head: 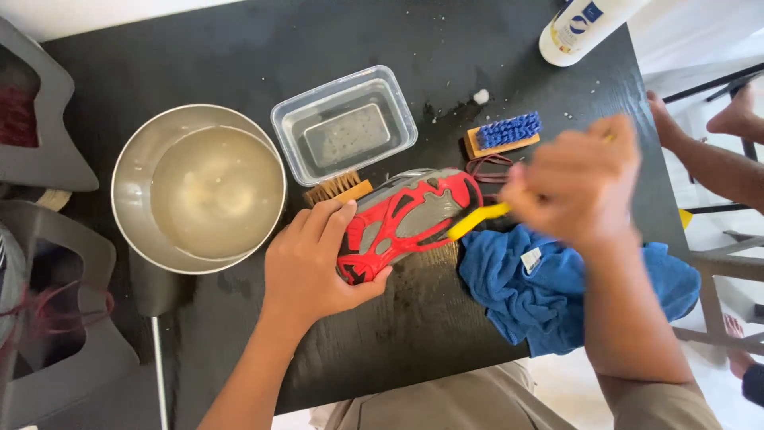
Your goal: The person scrubs a red and grey sneaker with a yellow toothbrush, repeatedly dipping the brush into a metal bowl of water and a plastic container. The person holds the shoe with their left hand and scrubs various parts of the upper and sole with the brush in their right hand.
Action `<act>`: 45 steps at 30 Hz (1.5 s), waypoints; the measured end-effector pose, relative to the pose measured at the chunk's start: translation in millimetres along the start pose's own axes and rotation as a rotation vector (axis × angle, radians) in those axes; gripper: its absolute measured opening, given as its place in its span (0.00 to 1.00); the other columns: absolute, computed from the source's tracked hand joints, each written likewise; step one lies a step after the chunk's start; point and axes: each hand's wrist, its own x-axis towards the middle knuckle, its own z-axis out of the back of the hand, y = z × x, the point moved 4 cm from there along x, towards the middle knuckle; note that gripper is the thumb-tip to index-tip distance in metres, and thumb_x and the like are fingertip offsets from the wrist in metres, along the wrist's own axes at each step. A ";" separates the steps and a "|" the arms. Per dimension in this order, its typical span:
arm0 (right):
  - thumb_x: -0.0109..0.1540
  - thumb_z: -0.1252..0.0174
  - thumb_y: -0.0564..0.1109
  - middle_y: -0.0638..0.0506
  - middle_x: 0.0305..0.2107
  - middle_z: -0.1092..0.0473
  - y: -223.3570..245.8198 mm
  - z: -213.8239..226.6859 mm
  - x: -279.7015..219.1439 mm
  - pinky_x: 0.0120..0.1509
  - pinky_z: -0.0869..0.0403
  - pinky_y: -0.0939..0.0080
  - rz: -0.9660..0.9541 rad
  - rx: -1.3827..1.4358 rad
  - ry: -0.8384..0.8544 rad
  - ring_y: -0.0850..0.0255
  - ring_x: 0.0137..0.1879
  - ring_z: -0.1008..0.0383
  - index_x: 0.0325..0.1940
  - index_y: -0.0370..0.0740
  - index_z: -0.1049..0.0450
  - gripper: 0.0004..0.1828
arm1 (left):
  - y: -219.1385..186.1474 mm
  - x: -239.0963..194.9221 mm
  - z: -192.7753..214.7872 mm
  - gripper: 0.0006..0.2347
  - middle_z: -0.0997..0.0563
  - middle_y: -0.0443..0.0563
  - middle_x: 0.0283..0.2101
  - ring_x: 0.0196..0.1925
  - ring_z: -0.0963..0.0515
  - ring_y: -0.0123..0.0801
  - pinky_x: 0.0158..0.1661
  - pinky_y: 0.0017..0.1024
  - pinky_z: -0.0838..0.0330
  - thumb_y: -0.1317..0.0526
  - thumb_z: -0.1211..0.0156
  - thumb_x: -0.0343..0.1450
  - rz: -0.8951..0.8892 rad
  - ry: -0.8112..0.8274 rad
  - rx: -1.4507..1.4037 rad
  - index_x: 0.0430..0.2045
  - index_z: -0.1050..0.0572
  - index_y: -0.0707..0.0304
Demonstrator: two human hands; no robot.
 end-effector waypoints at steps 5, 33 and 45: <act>0.63 0.41 0.36 0.58 0.14 0.41 16.1 -0.1 7.7 0.41 0.45 0.52 0.074 0.071 -0.025 0.61 0.21 0.49 0.13 0.49 0.41 0.26 | -1.6 1.2 1.9 0.32 0.20 0.52 0.50 0.39 0.20 0.39 0.32 0.31 0.26 0.37 0.31 0.59 -0.009 0.002 -0.007 0.48 0.26 0.64; 0.59 0.44 0.34 0.56 0.12 0.47 -0.1 -4.8 1.8 0.39 0.49 0.50 -0.096 0.032 -0.133 0.59 0.20 0.54 0.13 0.46 0.45 0.24 | -6.8 0.2 3.7 0.30 0.19 0.48 0.46 0.34 0.20 0.36 0.28 0.29 0.27 0.39 0.27 0.57 -0.017 -0.119 0.049 0.45 0.23 0.59; 0.58 0.38 0.40 0.59 0.11 0.43 10.6 -17.7 4.3 0.36 0.45 0.57 -0.079 0.171 -0.084 0.57 0.19 0.40 0.10 0.49 0.41 0.26 | -4.8 1.3 3.1 0.31 0.19 0.53 0.38 0.33 0.18 0.42 0.32 0.33 0.20 0.37 0.30 0.54 -0.029 -0.152 -0.013 0.43 0.19 0.60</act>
